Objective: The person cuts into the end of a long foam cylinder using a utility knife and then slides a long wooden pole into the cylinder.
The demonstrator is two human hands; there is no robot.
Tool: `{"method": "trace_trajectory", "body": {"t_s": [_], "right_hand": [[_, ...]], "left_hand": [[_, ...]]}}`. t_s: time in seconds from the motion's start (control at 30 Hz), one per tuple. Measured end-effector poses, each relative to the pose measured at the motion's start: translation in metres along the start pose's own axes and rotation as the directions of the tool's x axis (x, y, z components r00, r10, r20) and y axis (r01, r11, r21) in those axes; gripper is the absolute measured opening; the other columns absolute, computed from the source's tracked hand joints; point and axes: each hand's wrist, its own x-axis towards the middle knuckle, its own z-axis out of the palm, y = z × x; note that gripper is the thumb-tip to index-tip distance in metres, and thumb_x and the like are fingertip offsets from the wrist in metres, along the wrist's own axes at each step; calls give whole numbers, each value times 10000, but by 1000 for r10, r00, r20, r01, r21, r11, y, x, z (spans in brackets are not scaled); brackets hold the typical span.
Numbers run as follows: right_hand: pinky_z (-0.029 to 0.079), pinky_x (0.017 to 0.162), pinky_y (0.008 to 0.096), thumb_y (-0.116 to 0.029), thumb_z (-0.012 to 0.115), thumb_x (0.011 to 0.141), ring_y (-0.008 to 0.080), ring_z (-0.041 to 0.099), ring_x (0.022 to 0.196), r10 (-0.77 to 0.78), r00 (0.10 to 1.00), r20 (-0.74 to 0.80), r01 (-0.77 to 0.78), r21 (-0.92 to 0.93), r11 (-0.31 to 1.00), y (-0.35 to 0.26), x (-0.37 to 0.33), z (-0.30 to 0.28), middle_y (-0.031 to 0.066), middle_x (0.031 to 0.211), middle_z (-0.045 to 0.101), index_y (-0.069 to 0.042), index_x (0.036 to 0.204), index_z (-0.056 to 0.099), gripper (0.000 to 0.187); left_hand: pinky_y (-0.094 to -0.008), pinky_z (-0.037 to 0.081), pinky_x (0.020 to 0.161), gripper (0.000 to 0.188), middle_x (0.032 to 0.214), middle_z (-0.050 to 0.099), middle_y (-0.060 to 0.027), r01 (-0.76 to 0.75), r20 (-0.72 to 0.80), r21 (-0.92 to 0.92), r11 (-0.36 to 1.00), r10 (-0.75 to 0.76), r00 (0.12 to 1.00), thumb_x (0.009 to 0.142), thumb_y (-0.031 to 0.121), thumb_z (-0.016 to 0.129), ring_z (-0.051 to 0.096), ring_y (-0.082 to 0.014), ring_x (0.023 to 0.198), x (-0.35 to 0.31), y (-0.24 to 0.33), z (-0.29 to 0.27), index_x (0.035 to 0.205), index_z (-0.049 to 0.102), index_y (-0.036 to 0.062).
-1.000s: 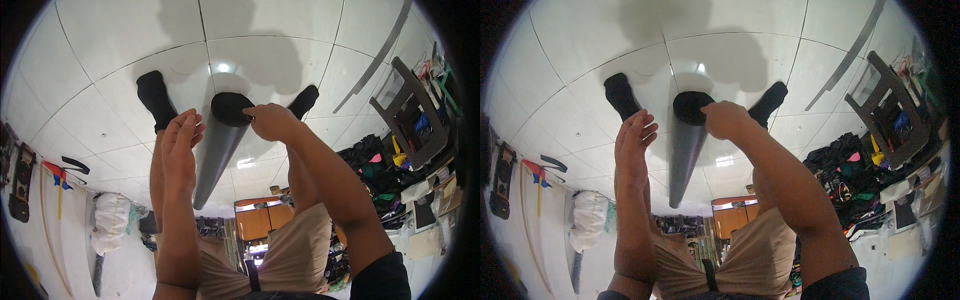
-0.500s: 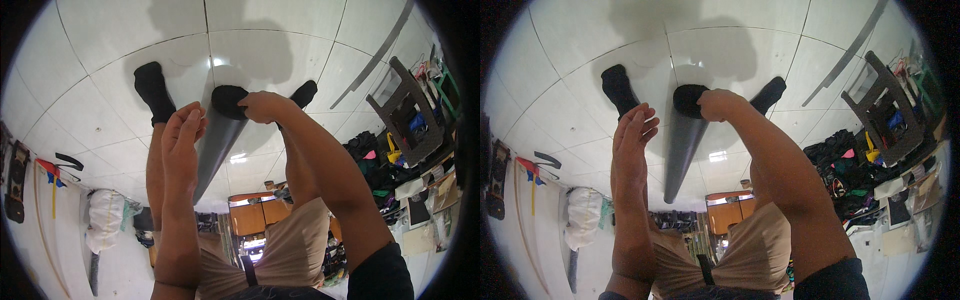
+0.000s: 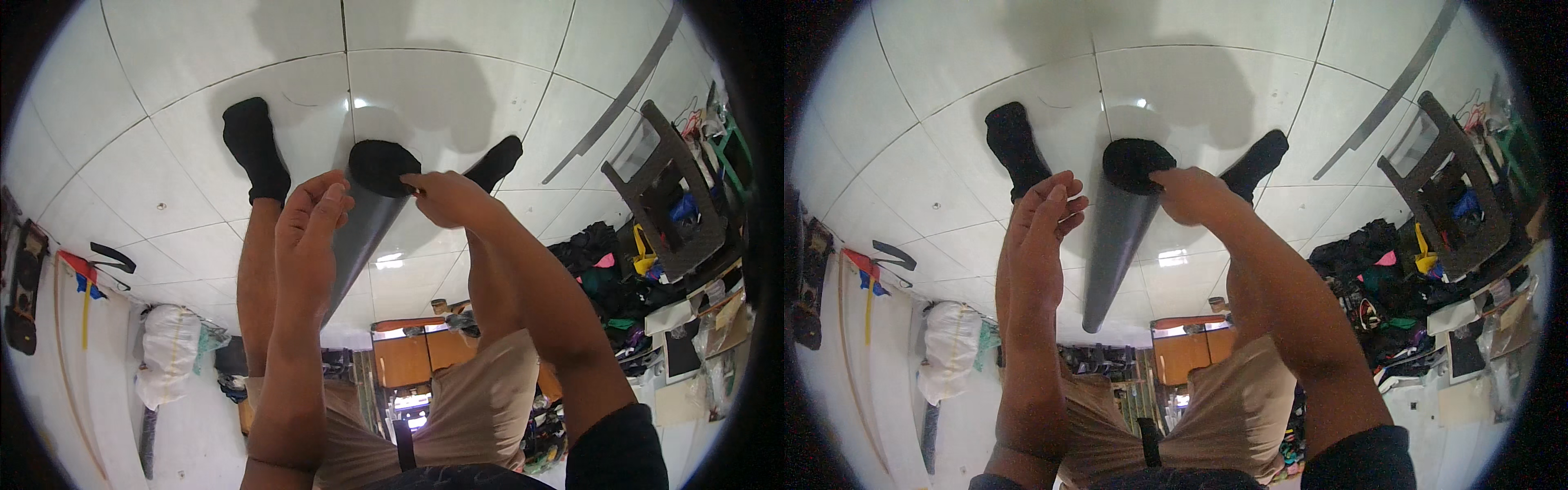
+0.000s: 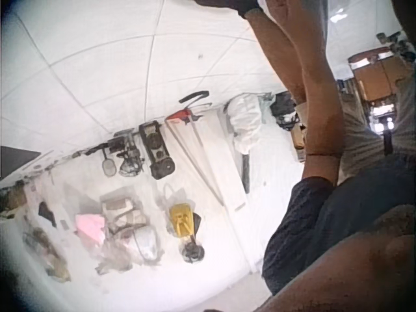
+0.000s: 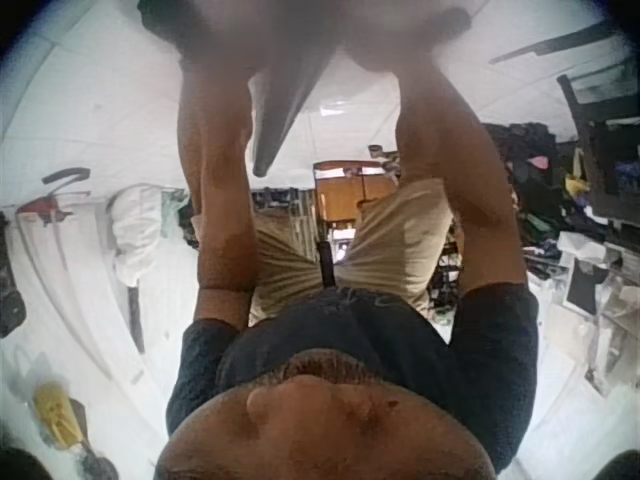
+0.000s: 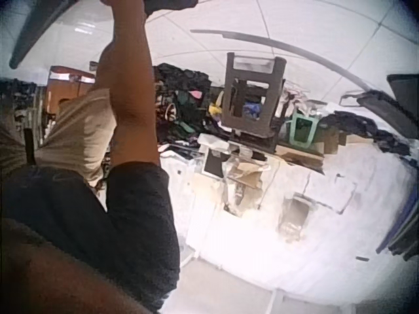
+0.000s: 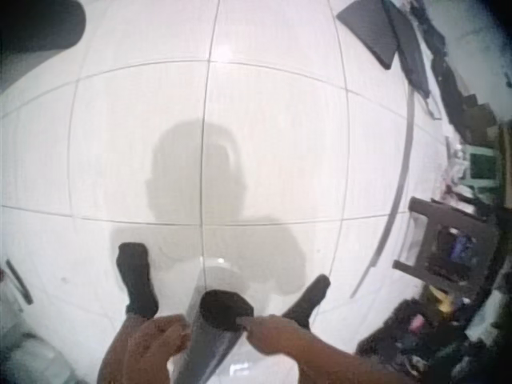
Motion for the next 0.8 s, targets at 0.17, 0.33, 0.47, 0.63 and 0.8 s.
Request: {"method": "trace_trajectory", "body": {"t_s": [0.17, 0.33, 0.47, 0.63, 0.8], "right_hand": [[480, 850, 427, -139, 437, 894, 372, 615, 952, 58, 998, -7, -58, 63, 996, -10, -18, 9, 179, 1078, 638, -116, 1323, 488, 432], [484, 841, 439, -139, 429, 899, 362, 621, 938, 64, 997, -52, -61, 68, 996, -8, -14, 13, 172, 1062, 645, -141, 1323, 488, 428], [493, 808, 457, -155, 435, 901, 359, 633, 896, 131, 991, -13, -129, 86, 988, -26, -54, 7, 181, 1018, 653, -133, 1321, 486, 423], [505, 749, 475, -157, 436, 909, 378, 647, 787, 127, 985, -113, -118, 89, 989, -9, -31, 33, 219, 880, 654, -161, 1353, 449, 444], [511, 737, 499, -150, 428, 897, 393, 650, 786, 174, 981, -86, -164, 115, 980, -17, -45, 35, 245, 823, 644, -169, 1399, 388, 504]], "left_hand": [[-346, 409, 953, 420, 1137, 574, -149, 8, -36, -1, 1000, -8, 999, 937, 311, 485, 556, -224, 1046, 1, -10, -7, 1203, 531, -11], [-343, 412, 953, 411, 1145, 572, -146, 3, 8, 0, 1000, -3, 1000, 939, 299, 488, 554, -222, 1051, -2, -11, 0, 1204, 529, -12], [-335, 415, 942, 407, 1145, 571, -144, 17, -32, -5, 1000, -17, 999, 938, 290, 496, 550, -219, 1051, -1, -10, -5, 1203, 526, -18], [-332, 423, 932, 397, 1141, 572, -135, 2, 5, -22, 1000, -2, 1000, 938, 277, 503, 552, -212, 1048, -1, -9, 1, 1201, 526, -19], [-333, 438, 926, 387, 1136, 575, -123, 6, 5, -20, 1000, -6, 1000, 944, 271, 493, 560, -210, 1040, 0, -14, -1, 1196, 531, -21]]}}
